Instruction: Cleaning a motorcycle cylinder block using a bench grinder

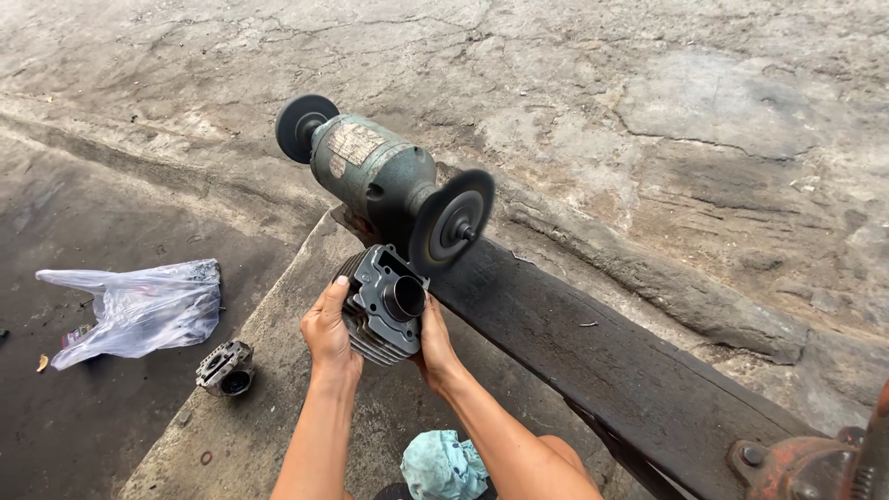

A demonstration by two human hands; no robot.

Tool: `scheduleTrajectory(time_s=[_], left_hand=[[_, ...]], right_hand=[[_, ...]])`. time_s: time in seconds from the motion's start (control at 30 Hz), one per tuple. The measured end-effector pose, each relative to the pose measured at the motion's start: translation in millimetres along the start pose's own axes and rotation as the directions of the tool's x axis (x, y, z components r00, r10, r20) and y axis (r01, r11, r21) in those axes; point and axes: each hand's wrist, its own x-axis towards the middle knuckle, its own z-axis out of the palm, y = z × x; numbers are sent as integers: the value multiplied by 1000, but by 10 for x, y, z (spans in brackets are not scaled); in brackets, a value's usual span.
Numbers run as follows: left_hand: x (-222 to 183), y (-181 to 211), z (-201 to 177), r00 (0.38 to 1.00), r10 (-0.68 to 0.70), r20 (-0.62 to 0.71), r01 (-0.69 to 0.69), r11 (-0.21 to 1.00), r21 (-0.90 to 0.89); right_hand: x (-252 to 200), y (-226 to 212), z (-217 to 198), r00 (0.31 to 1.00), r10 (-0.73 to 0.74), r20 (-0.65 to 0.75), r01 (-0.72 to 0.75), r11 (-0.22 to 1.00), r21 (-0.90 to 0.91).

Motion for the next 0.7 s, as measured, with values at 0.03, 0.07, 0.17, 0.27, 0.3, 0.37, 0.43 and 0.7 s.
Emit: scheduleTrajectory(time_s=[0.03, 0.07, 0.17, 0.27, 0.3, 0.37, 0.43, 0.7], left_hand=[[6, 34, 15, 1000, -2, -3, 2, 1000, 6], [5, 64, 23, 1000, 16, 7, -16, 1000, 9], [29, 88, 29, 999, 42, 19, -43, 999, 17], [89, 2, -3, 999, 44, 23, -44, 999, -3], [123, -28, -2, 999, 46, 21, -46, 999, -29], [86, 26, 57, 998, 46, 31, -45, 999, -22], [115, 15, 18, 998, 44, 34, -43, 999, -11], [226, -31, -308, 975, -55, 217, 33, 994, 101]], right_hand=[[32, 17, -3, 1000, 5, -2, -5, 1000, 4], [60, 33, -11, 998, 44, 38, -47, 996, 71], [96, 31, -6, 991, 93, 93, -107, 980, 169], [170, 53, -30, 992, 90, 83, -104, 978, 182], [216, 53, -34, 995, 74, 70, -84, 983, 161], [172, 31, 14, 997, 44, 69, -57, 980, 192], [118, 31, 47, 997, 22, 69, -37, 974, 222], [-279, 57, 180, 999, 16, -52, 2, 947, 322]])
